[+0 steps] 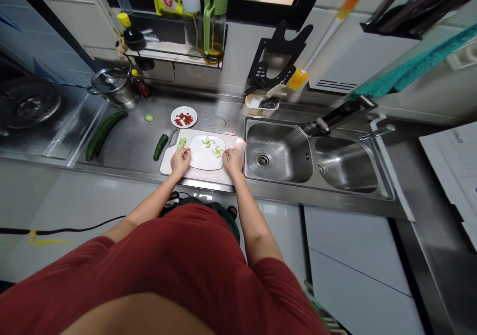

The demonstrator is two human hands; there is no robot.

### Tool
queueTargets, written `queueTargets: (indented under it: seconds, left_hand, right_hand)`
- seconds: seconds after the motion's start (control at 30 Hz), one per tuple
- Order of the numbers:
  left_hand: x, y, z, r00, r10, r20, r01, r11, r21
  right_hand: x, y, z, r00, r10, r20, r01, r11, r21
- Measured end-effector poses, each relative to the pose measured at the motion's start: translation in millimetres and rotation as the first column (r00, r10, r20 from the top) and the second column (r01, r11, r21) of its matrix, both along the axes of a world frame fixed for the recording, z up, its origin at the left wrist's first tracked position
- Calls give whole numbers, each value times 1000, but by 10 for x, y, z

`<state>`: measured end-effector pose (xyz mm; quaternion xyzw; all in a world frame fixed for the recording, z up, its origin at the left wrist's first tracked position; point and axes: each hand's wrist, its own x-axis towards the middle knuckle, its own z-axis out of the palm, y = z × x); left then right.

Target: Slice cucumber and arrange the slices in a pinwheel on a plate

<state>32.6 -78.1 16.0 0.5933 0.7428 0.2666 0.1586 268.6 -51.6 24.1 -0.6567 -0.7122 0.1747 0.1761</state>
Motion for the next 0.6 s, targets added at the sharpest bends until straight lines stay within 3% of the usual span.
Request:
queueTargets:
  seconds: [0.27,0.6]
  left_hand:
    - [-335,9,-24,986,153,-67,-154,988,-5]
    - [-390,185,-26,955,259,-144,-278,951,-133]
  right_hand:
    - [-54,-403,-72,980,-25,-196,37,998,55]
    - [107,-612,-51,971,-79,-226,92,995,49]
